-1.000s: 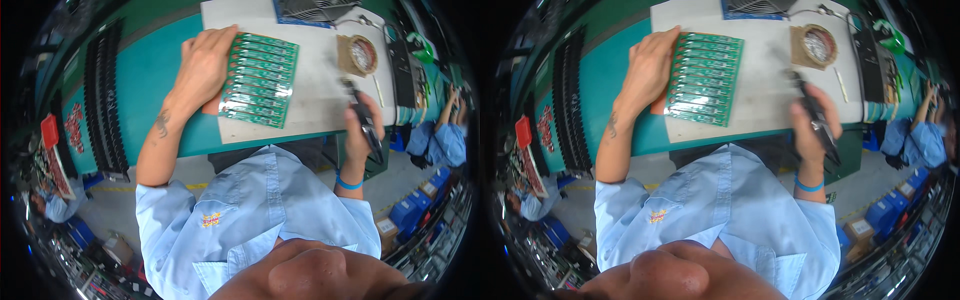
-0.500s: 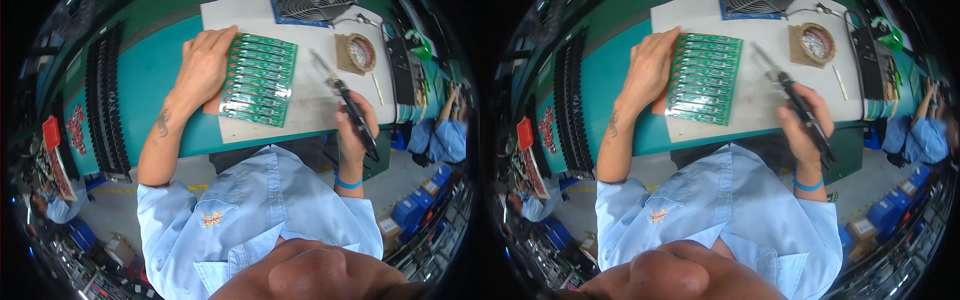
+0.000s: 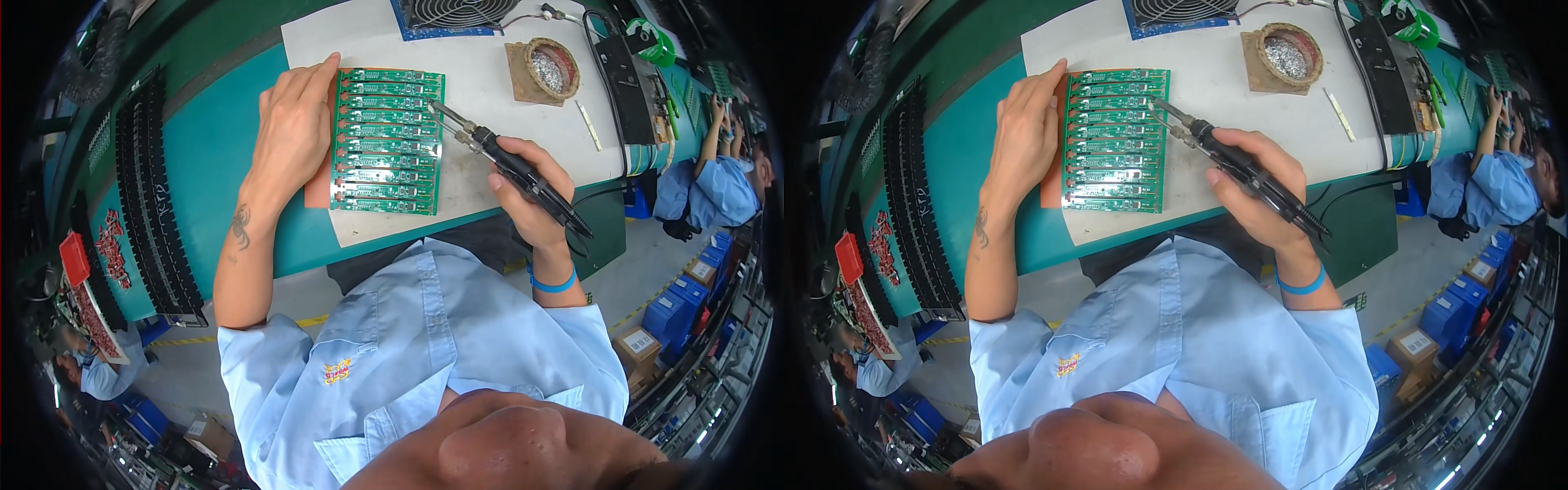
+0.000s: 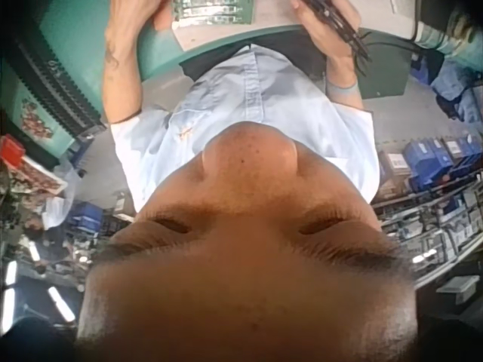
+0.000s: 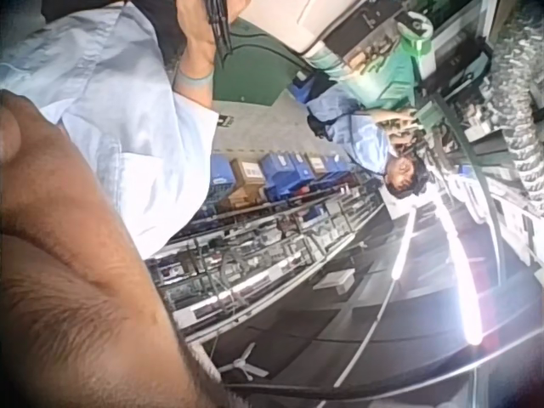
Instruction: The person solders electronic components onto circuit board panels using a soldering iron, positions a new circuit board panel onto a fixture using a metal plate, solders the components across the board, and holds up the board panel with both hands.
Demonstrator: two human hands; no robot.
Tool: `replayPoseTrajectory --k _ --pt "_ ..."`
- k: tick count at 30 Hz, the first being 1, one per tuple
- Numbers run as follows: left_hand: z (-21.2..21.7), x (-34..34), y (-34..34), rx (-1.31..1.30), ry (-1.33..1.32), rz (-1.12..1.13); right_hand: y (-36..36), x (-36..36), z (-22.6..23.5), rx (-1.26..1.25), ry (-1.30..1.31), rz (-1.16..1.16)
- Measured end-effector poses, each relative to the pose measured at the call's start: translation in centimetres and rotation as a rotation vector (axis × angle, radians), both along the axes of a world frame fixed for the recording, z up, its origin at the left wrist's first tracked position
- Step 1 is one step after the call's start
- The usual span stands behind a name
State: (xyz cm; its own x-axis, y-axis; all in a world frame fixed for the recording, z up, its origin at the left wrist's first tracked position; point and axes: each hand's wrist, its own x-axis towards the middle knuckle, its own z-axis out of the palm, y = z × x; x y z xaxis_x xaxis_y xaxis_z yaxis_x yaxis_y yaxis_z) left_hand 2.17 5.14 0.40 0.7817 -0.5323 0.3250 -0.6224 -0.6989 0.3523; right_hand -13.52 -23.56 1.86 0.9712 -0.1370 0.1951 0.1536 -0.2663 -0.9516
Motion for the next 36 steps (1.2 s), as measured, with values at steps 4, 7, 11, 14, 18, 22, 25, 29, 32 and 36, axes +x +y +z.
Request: replayPoseTrajectory --k 4,7,11,14,18,22,25,29,32,36 --pt "0.1 -0.1 0.0 0.011 0.0 0.006 -0.2 0.6 -0.3 -0.007 -0.008 0.014" --pt "0.2 -0.1 -0.1 0.015 0.007 0.009 -0.3 0.8 -0.6 -0.021 -0.041 0.028" --pt "0.2 -0.1 0.0 0.012 0.007 0.01 -0.4 1.0 -0.6 -0.043 -0.034 0.032" --pt "0.3 -0.1 0.0 0.014 0.006 0.011 -0.4 1.2 -0.4 -0.043 -0.024 0.034" --pt "0.3 -0.1 0.0 0.024 0.005 0.012 -0.4 1.3 -0.2 -0.021 0.0 0.033" --pt "0.4 -0.2 -0.1 0.028 0.009 0.014 -0.6 1.4 -0.4 -0.091 -0.064 0.06" --pt "0.4 -0.2 -0.1 0.026 0.005 0.015 -0.8 1.1 -0.1 -0.059 -0.056 0.013" --pt "0.4 -0.1 -0.1 0.024 0.0 0.014 -0.7 1.2 -0.1 -0.027 -0.054 -0.035" --pt "0.3 -0.1 -0.1 0.024 -0.002 0.012 -0.5 1.7 -0.3 -0.025 -0.069 -0.033" --pt "0.4 -0.2 -0.1 0.02 0.002 0.012 -0.5 2.0 -0.4 -0.04 -0.043 -0.018"
